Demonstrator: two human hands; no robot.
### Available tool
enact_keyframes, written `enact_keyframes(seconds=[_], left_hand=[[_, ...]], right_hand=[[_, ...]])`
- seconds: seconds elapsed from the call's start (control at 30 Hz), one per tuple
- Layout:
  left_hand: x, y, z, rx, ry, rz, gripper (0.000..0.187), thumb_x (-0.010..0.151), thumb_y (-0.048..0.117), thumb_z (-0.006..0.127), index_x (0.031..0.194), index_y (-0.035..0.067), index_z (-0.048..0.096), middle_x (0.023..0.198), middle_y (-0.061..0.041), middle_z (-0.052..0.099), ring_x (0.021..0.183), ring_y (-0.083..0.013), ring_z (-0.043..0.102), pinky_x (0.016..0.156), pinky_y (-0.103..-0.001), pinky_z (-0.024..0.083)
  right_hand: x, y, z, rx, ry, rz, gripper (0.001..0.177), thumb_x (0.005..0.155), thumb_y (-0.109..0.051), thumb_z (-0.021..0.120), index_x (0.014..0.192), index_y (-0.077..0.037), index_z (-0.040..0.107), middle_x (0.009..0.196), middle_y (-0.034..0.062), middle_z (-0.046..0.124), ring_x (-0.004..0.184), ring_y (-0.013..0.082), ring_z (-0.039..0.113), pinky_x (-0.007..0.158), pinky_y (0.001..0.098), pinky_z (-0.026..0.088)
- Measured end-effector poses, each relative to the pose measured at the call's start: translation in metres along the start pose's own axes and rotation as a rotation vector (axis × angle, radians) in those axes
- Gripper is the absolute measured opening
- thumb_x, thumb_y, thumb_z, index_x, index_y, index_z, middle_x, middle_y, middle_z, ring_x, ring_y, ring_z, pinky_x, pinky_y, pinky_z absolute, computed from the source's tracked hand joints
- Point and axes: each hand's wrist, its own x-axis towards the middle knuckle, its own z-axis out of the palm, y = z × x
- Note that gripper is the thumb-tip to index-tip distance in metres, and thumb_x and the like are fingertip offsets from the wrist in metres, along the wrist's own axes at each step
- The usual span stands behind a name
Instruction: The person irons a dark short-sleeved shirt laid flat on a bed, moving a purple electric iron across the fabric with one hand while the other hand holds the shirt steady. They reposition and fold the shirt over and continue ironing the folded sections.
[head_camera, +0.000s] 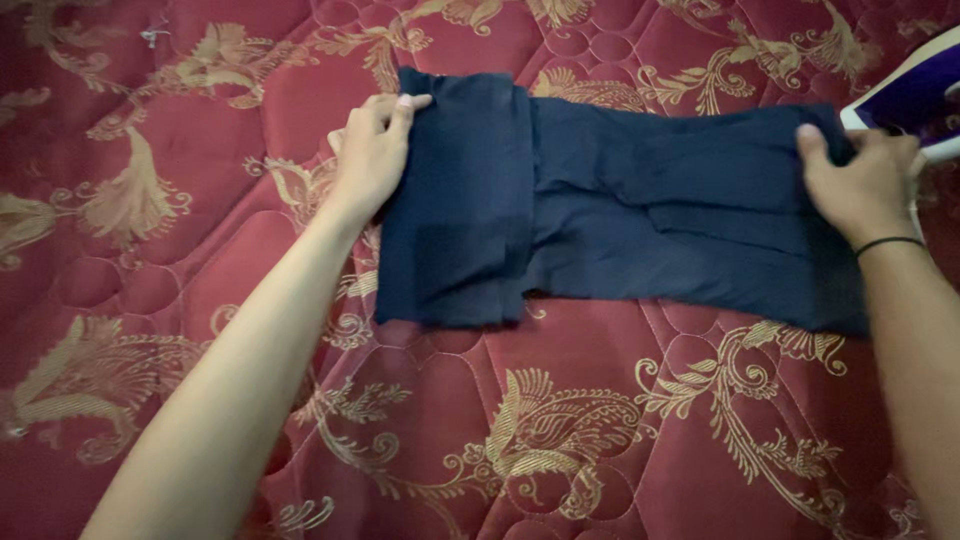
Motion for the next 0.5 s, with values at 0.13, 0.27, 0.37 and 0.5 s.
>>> enact_keyframes(seconds=[0.13, 0.27, 0.37, 0.5], left_hand=[[-0.006, 0.000, 0.005, -0.163, 0.059, 0.105, 0.041, 0.110, 0.031, 0.043, 0.125, 0.008, 0.074, 0.130, -0.009, 0.069, 0.120, -0.0261, 0.067, 0.106, -0.037, 0.048], [-0.008, 0.000, 0.004, -0.148, 0.106, 0.202, 0.043, 0.112, 0.029, 0.042, 0.128, 0.003, 0.073, 0.140, -0.015, 0.062, 0.124, -0.0286, 0.064, 0.107, -0.037, 0.047], [-0.011, -0.001, 0.005, -0.223, 0.117, 0.187, 0.044, 0.113, 0.030, 0.040, 0.132, 0.003, 0.070, 0.143, -0.013, 0.061, 0.128, -0.0275, 0.064, 0.110, -0.036, 0.047], [-0.013, 0.000, 0.009, -0.234, 0.159, 0.195, 0.045, 0.115, 0.031, 0.040, 0.135, 0.003, 0.069, 0.145, -0.014, 0.059, 0.135, -0.0289, 0.059, 0.115, -0.038, 0.043]], right_hand=[[-0.004, -0.015, 0.011, -0.014, 0.063, -0.111, 0.051, 0.103, -0.037, 0.070, 0.129, 0.006, 0.058, 0.128, 0.0317, 0.056, 0.124, 0.0513, 0.050, 0.102, 0.0612, 0.042], [-0.006, -0.025, 0.004, 0.152, -0.057, -0.046, 0.036, 0.117, -0.031, 0.064, 0.123, 0.002, 0.052, 0.117, 0.0298, 0.063, 0.114, 0.0501, 0.059, 0.101, 0.0586, 0.046], [0.000, -0.025, 0.005, 0.167, 0.071, -0.227, 0.028, 0.112, -0.021, 0.061, 0.125, 0.002, 0.051, 0.117, 0.0297, 0.064, 0.112, 0.0520, 0.060, 0.096, 0.0576, 0.047], [0.031, -0.026, 0.010, 0.123, 0.128, -0.291, 0.027, 0.114, -0.019, 0.058, 0.131, -0.001, 0.048, 0.120, 0.0297, 0.062, 0.110, 0.0498, 0.059, 0.098, 0.0570, 0.047]])
